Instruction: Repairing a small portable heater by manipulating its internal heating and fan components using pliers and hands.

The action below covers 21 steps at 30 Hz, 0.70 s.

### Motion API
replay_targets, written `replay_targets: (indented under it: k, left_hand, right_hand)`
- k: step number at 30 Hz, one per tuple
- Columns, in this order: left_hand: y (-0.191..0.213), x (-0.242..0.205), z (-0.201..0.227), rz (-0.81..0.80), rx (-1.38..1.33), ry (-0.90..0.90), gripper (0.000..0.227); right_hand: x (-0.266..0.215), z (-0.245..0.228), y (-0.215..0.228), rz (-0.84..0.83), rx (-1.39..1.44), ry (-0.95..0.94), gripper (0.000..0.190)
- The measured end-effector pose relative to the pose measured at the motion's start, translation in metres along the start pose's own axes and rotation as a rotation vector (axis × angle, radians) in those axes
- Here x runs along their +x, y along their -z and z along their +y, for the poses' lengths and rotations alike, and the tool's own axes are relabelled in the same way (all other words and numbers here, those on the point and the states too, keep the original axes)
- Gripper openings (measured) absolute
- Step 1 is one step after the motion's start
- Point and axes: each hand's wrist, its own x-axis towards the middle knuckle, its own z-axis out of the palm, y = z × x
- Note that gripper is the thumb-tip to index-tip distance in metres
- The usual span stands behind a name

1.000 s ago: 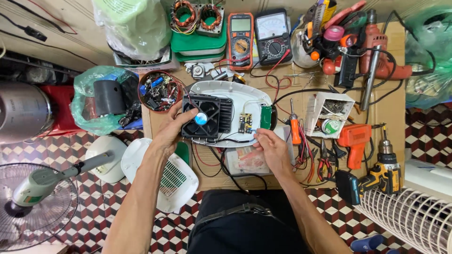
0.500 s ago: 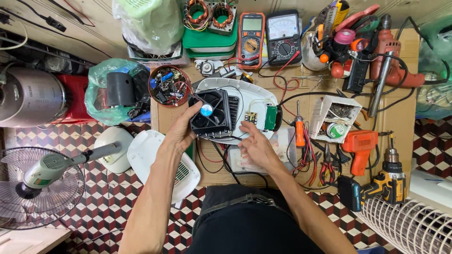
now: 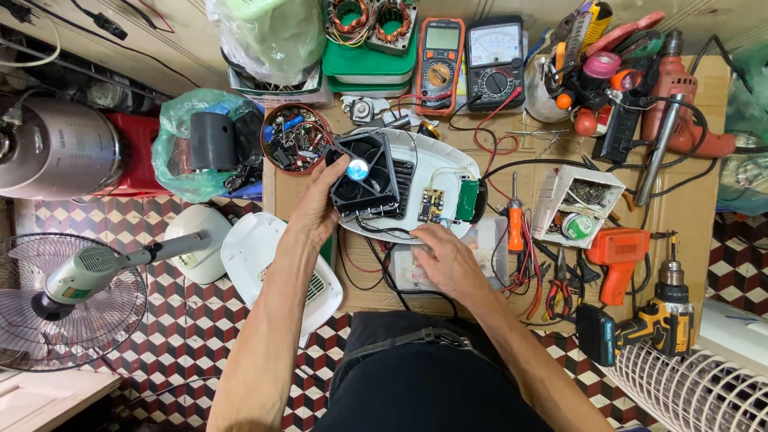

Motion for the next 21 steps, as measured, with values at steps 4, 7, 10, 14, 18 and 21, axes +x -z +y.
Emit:
replay_targets:
  k: [4, 7, 10, 14, 18, 21]
  left_hand:
    - [0.005, 0.0, -0.004, 0.015, -0.01, 0.0, 0.054]
    - [0.006, 0.0, -0.004, 0.045, -0.017, 0.008, 0.052]
    - [0.008, -0.002, -0.005, 0.039, -0.01, 0.015, 0.051]
    - [0.01, -0.004, -0.008, 0.012, -0.004, 0.011, 0.053]
    - [0.002, -0.01, -0.005, 0.062, 0.05, 0.031, 0.054]
    - [0.008, -0.007, -0.012, 0.011, 0.068, -0.025, 0.056]
  right_hand:
    - [-0.012, 0.028, -0.021, 0.175, -0.238, 0.381, 0.045]
    - [-0.016, 0.037, -0.035, 0.165, -0.276, 0.419, 0.055]
    - [-0.022, 0.029, -0.035, 0.149, -0.238, 0.445, 0.058]
    - [-0.022, 0.03, -0.038, 0.097, -0.26, 0.403, 0.061]
    - [-0.018, 0.037, -0.044, 0.039, -0.278, 0.378, 0.063]
    - [-0.024, 0.017, -0.033, 0.021, -0.255, 0.338, 0.06]
